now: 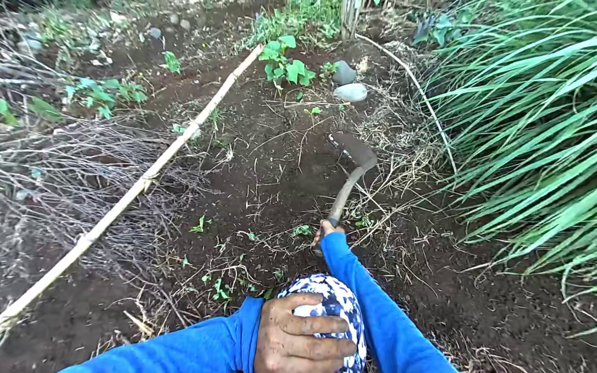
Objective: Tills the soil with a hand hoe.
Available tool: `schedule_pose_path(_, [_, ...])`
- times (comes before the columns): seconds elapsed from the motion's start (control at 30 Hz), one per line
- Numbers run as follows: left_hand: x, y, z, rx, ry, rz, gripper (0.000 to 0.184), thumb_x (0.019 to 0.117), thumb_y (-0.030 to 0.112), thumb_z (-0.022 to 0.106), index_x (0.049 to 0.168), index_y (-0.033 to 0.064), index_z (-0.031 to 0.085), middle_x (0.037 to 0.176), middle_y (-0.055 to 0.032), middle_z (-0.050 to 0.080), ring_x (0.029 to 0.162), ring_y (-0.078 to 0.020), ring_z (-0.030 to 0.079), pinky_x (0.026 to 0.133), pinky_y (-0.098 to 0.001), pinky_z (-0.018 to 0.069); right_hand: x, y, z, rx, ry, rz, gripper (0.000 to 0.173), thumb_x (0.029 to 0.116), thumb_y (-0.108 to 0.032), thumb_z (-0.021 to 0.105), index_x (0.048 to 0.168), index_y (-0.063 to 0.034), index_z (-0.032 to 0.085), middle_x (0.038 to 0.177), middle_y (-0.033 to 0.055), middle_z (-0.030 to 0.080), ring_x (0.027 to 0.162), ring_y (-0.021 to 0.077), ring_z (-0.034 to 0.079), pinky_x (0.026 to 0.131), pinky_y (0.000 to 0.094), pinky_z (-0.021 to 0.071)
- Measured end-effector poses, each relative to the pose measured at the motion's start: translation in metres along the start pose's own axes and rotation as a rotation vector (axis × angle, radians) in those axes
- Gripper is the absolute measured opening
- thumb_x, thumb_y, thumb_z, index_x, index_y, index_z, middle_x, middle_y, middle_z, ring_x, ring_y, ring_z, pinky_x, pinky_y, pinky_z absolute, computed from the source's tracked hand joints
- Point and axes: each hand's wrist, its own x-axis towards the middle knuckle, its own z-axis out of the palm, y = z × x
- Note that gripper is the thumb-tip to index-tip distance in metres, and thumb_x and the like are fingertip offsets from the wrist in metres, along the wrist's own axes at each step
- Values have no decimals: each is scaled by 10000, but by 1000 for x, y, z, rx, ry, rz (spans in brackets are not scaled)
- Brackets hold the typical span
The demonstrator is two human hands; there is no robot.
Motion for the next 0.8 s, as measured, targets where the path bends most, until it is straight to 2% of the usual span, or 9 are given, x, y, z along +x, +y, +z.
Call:
schedule_pose_path(0.07, [-2, -1, -2, -8, 0, -2, 378, 1053, 172, 406, 1161, 68, 753, 1261, -64, 737, 1346, -213, 563, 1198, -431, 315, 0, 38, 8, -250, -88, 31, 403, 1074, -285, 549, 1269, 68, 542, 815, 148, 622, 605, 207, 609, 600, 381, 564])
schedule_pose_path(0.13, [-5, -4, -5, -19, -3, 3, 408, 1065, 185, 382, 1160, 55, 757, 1257, -77, 740, 1341, -221, 569, 1188, -433, 318, -8, 59, -7, -500, -201, 104, 453, 1078, -320, 559, 1340, 50, 570, 1062, 193, 686, 868, 236, 675, 850, 411, 560])
schedule_pose_path(0.17, [-8, -6, -5, -24, 1, 9, 422, 1067, 190, 372, 1160, 47, 759, 1255, -84, 741, 1335, -224, 573, 1183, -432, 322, -11, 61, -18, -534, -212, 104, 447, 1071, -315, 575, 1334, 46, 579, 1067, 187, 688, 869, 227, 674, 860, 408, 554])
schedule_pose_path(0.23, [-12, -8, -7, -36, 7, 6, 431, 1072, 202, 366, 1163, 35, 754, 1261, -96, 737, 1338, -221, 572, 1181, -421, 325, -18, 51, -34, -462, -158, 66, 397, 1065, -295, 589, 1271, 44, 578, 834, 113, 636, 625, 167, 611, 624, 348, 554])
schedule_pose_path(0.3, [-13, -7, -7, -43, 19, -7, 431, 1073, 201, 367, 1176, 31, 750, 1261, -97, 736, 1331, -215, 576, 1182, -417, 326, -14, 30, -30, -316, -88, 37, 373, 1076, -285, 561, 1276, 28, 536, 717, 76, 580, 508, 159, 566, 504, 339, 537])
schedule_pose_path(0.47, [-12, -5, -8, -55, 3, -44, 416, 1060, 188, 380, 1185, 38, 747, 1261, -89, 740, 1325, -209, 586, 1195, -414, 311, 9, 0, 38, -68, 2, -25, 353, 1092, -277, 518, 1281, 21, 509, 726, 84, 559, 501, 165, 559, 509, 348, 547])
schedule_pose_path(0.6, [-13, -5, -9, -56, 12, -60, 429, 1062, 214, 379, 1175, 42, 755, 1241, -93, 749, 1308, -206, 604, 1184, -405, 327, 4, 50, 16, -372, -212, 88, 384, 1080, -301, 548, 1274, 30, 531, 731, 81, 569, 526, 161, 557, 523, 340, 533])
schedule_pose_path(0.7, [-15, -5, -8, -87, 21, -63, 440, 1069, 227, 372, 1179, 33, 751, 1248, -101, 745, 1308, -205, 601, 1185, -400, 319, -7, 37, -9, -411, -203, 52, 364, 1070, -271, 577, 1275, 26, 532, 701, 68, 570, 494, 147, 557, 488, 318, 529])
schedule_pose_path(0.8, [-12, -2, -9, -86, 34, -61, 393, 1066, 184, 406, 1146, 34, 760, 1227, -101, 753, 1292, -207, 616, 1174, -399, 342, -5, 5, 23, -226, -121, 4, 332, 1079, -277, 542, 1233, 16, 526, 671, 55, 549, 470, 149, 546, 472, 327, 530])
